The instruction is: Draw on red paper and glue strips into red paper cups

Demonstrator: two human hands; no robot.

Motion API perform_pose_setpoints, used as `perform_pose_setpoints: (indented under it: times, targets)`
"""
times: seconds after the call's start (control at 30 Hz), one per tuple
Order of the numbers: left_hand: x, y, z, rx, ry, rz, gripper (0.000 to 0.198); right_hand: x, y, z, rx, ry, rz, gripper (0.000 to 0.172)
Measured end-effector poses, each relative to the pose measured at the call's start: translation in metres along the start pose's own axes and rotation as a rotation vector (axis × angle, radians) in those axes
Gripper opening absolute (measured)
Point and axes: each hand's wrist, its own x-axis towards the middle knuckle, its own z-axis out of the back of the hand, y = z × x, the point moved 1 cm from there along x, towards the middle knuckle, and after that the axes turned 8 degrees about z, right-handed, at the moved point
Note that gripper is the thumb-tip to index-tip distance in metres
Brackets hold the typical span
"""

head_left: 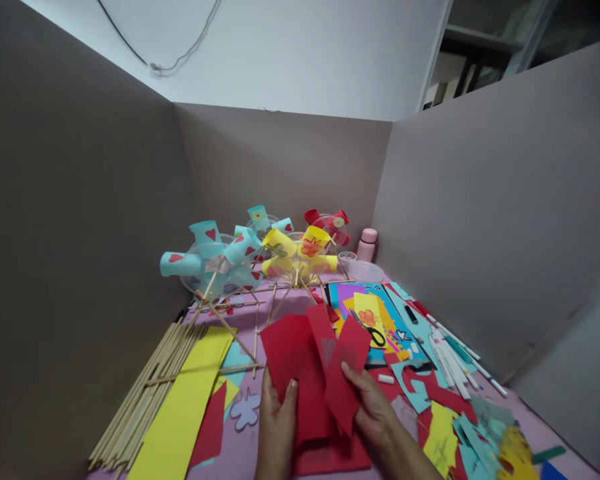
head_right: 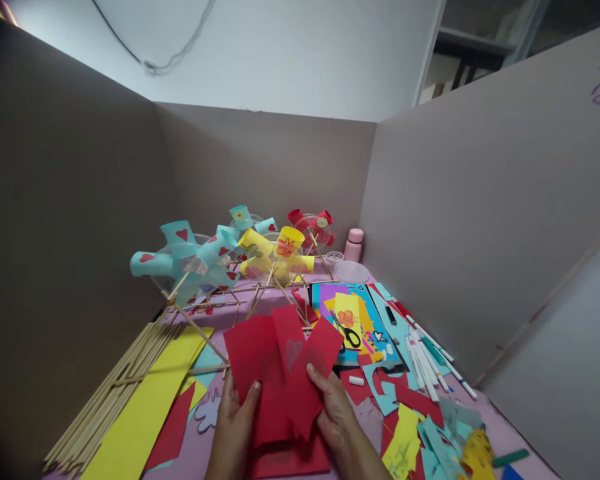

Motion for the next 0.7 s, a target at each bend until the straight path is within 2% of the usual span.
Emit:
perform_pose_setpoints:
  times: [0.1,0.2,0.33,0.4,0.5,0.57,0.63,0.7]
  targets:
    - [-0.001,0.000,-0.002,0.029,0.071,0.048,0.069,-0.006,0.000,-0.008,-0.015,0.043,0.014,0.044]
    - [-0.003,-0.004,0.001,0.120,-0.004,0.022,0.068,-0.004,0.003,-0.007,-0.041,0.030,0.030,0.045]
    - [-0.002,-0.012,0.008,0.196,-0.097,-0.058,0.071,0.004,0.007,0.001,-0.046,0.004,0.066,0.038]
    - [0.000,-0.014,0.010,0.202,-0.043,-0.030,0.064,0.005,0.007,0.002,-0.042,0.025,0.082,0.036]
    - [0.000,-0.012,0.006,0.144,0.138,0.078,0.056,0.004,0.001,0.000,-0.043,0.075,0.108,0.037]
    - [-0.001,-0.011,0.001,0.114,0.215,0.123,0.050,0.006,-0.004,0.000,-0.058,0.066,0.128,0.040]
    - [-0.002,-0.009,-0.002,0.115,0.234,0.140,0.040,0.009,-0.006,0.003,-0.070,0.004,0.151,0.042]
    - [-0.002,-0.009,-0.002,0.106,0.217,0.153,0.040,0.013,-0.004,0.007,-0.053,-0.083,0.168,0.043]
